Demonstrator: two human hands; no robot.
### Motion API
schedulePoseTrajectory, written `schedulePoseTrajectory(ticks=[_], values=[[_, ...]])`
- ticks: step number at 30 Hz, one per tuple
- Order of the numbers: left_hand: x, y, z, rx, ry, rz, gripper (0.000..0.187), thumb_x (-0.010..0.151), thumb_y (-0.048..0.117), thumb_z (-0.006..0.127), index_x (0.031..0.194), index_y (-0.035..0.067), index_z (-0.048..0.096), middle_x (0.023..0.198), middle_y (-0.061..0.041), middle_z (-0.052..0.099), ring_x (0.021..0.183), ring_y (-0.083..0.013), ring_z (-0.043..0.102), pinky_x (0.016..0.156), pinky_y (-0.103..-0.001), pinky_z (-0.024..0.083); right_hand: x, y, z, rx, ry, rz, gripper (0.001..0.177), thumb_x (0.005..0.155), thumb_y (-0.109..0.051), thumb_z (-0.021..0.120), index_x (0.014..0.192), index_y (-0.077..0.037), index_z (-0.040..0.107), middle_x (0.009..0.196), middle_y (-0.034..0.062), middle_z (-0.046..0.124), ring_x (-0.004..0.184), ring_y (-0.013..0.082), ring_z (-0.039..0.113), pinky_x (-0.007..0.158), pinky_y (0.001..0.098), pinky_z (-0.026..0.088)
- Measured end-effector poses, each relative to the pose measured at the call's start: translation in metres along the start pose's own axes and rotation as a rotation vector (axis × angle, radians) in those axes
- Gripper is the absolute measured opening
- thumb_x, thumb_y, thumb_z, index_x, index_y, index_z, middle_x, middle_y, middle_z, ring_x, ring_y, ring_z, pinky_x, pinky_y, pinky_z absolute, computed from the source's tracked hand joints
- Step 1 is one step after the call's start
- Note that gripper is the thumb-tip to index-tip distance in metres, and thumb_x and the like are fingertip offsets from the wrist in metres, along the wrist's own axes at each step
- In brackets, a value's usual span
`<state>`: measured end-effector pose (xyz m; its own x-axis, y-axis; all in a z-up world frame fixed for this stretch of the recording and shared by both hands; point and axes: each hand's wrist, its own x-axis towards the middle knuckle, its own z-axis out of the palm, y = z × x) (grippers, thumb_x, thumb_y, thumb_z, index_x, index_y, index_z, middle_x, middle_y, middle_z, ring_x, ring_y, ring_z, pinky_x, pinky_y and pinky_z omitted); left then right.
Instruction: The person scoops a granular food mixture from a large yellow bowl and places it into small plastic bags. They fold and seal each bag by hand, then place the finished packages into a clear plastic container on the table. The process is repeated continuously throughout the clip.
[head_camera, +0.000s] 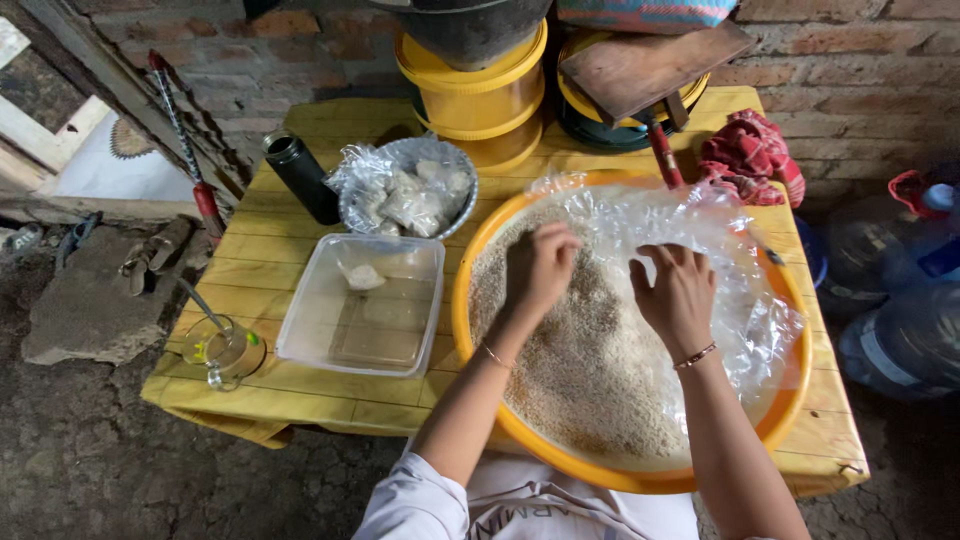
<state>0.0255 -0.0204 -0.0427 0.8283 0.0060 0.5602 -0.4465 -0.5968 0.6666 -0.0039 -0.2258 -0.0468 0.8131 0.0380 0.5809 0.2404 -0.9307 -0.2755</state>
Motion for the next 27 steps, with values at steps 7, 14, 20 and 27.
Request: schedulePoseTrajectory(ticks=[7, 14, 20, 27], values=[[-0.038, -0.011, 0.028, -0.188, 0.032, 0.056, 0.015, 0.093, 0.003, 0.061, 0.092, 0.004, 0.075, 0.118, -0.013, 0.074, 0.106, -0.0256, 0.072, 0.094, -0.034, 0.058, 0.000, 0.021, 0.013, -0.038, -0.282, 0.147, 0.033, 0.092, -0.040, 0.072, 0.119, -0.022, 0.069, 0.097, -0.0011, 0.078, 0.098, 0.0254, 0.069, 0.090, 0.0465, 0.042], [-0.035, -0.023, 0.023, -0.364, 0.104, -0.054, 0.027, 0.102, 0.018, 0.058, 0.123, 0.003, 0.066, 0.122, -0.013, 0.071, 0.115, -0.0237, 0.068, 0.102, -0.036, 0.055, -0.001, 0.004, -0.007, 0.170, -0.065, -0.041, 0.026, 0.101, -0.023, 0.072, 0.126, -0.017, 0.067, 0.104, -0.0007, 0.076, 0.101, 0.0248, 0.068, 0.090, 0.0444, 0.045], [-0.027, -0.036, 0.021, -0.850, 0.009, -0.530, 0.044, 0.109, 0.040, 0.047, 0.139, 0.009, 0.055, 0.109, -0.013, 0.069, 0.094, -0.0161, 0.065, 0.080, -0.030, 0.053, 0.005, -0.029, -0.029, 0.515, -0.134, -0.147, 0.024, 0.094, -0.016, 0.076, 0.117, -0.011, 0.070, 0.112, 0.0035, 0.074, 0.093, 0.0221, 0.068, 0.074, 0.0352, 0.055], [-0.025, -0.060, 0.012, -1.132, 0.108, -0.506, 0.042, 0.112, 0.041, 0.043, 0.119, 0.008, 0.066, 0.105, -0.007, 0.076, 0.086, -0.0115, 0.070, 0.075, -0.026, 0.057, 0.007, -0.014, -0.011, 0.478, -0.193, -0.215, 0.025, 0.092, -0.012, 0.073, 0.117, -0.011, 0.068, 0.116, -0.0004, 0.073, 0.106, 0.0248, 0.069, 0.090, 0.0393, 0.054]])
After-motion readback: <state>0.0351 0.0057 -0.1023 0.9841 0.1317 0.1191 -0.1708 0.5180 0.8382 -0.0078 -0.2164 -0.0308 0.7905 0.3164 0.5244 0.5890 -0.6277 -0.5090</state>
